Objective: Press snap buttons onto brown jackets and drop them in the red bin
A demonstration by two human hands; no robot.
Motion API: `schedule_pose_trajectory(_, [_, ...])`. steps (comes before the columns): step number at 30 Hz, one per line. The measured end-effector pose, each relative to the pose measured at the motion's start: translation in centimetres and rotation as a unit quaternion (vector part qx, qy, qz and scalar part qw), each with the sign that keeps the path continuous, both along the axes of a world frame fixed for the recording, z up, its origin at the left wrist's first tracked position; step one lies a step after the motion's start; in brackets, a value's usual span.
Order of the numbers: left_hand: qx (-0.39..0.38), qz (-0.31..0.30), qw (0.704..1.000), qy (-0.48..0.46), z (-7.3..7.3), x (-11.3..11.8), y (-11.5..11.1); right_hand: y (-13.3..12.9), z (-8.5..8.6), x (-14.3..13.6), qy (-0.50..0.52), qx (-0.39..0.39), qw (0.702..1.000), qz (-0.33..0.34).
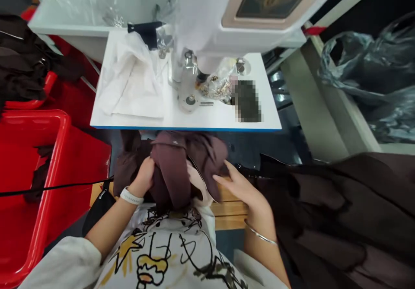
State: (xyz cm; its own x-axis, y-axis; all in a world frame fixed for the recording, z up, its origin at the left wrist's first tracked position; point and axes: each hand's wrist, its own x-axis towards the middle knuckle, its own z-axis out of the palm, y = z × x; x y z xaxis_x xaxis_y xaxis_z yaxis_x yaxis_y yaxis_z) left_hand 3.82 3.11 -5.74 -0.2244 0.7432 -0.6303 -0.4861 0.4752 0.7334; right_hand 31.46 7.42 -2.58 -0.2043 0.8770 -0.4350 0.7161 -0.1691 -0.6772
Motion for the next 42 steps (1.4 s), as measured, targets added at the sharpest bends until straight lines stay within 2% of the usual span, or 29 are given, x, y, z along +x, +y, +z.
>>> schedule_pose_trajectory(3, [-0.038,0.035,0.999,-0.003,-1.8,-1.7,-0.1,-0.8,-1.4,-3.7,0.054,0.010,0.996,0.068])
schedule_pose_trajectory(6, [-0.034,0.052,0.998,-0.008,-2.0,-2.1,0.0,-2.3,-2.0,-8.0,0.110,0.006,0.978,0.178])
schedule_pose_trajectory(7, [-0.025,0.055,0.998,-0.008,-1.8,-2.1,0.0,-3.0,-2.3,-9.5,0.111,0.014,0.975,0.192])
schedule_pose_trajectory(10, [0.011,0.053,0.999,-0.003,-0.9,-1.9,0.5,-4.6,-3.6,-13.1,0.070,0.049,0.986,0.145])
schedule_pose_trajectory(12, [0.028,0.029,0.999,0.017,-0.1,-2.0,0.8,-5.1,-4.3,-14.0,0.068,0.062,0.990,0.106])
schedule_pose_trajectory(15, [0.022,-0.050,0.996,0.075,1.2,-2.6,0.7,-4.8,-4.3,-12.8,0.136,0.086,0.980,0.114])
schedule_pose_trajectory(18, [0.008,-0.172,0.981,0.089,2.4,-3.5,-0.2,-3.9,-3.3,-10.4,0.258,0.088,0.954,0.123])
schedule_pose_trajectory(20, [0.010,-0.283,0.955,0.084,2.9,-4.1,-0.9,-3.2,-2.9,-9.6,0.312,0.090,0.943,0.072])
schedule_pose_trajectory(22, [0.018,-0.388,0.916,0.100,3.2,-4.6,-1.2,-2.5,-2.8,-9.9,0.312,0.097,0.945,0.018])
schedule_pose_trajectory(24, [0.032,-0.443,0.886,0.138,3.3,-4.8,-1.2,-1.9,-2.8,-11.0,0.290,0.109,0.951,-0.016])
schedule_pose_trajectory(26, [0.053,-0.435,0.878,0.195,3.6,-4.8,-1.0,-1.1,-2.4,-12.0,0.286,0.136,0.947,-0.060])
schedule_pose_trajectory(28, [0.080,-0.412,0.873,0.248,4.3,-4.9,-0.9,-0.3,-1.2,-12.1,0.293,0.177,0.932,-0.121])
schedule_pose_trajectory(31, [0.120,-0.454,0.844,0.257,5.7,-5.5,-1.1,1.2,1.6,-10.1,0.301,0.219,0.904,-0.209])
schedule_pose_trajectory(33, [0.130,-0.475,0.832,0.254,6.4,-6.3,-1.4,2.0,3.2,-8.3,0.301,0.219,0.889,-0.265])
schedule_pose_trajectory(34, [0.129,-0.473,0.828,0.271,6.6,-6.5,-1.5,2.4,3.6,-7.6,0.303,0.205,0.885,-0.288])
schedule_pose_trajectory(36, [0.126,-0.433,0.818,0.357,6.8,-6.5,-1.4,2.6,3.9,-7.0,0.325,0.144,0.881,-0.313])
schedule_pose_trajectory(39, [0.179,-0.341,0.799,0.462,6.9,-4.7,-0.4,2.0,3.4,-8.4,0.394,0.019,0.871,-0.294])
schedule_pose_trajectory(40, [0.211,-0.327,0.799,0.459,6.9,-3.8,0.1,1.7,3.2,-9.2,0.416,-0.013,0.864,-0.282])
schedule_pose_trajectory(42, [0.258,-0.359,0.800,0.405,6.7,-2.1,1.3,0.9,3.1,-10.5,0.448,-0.046,0.853,-0.262])
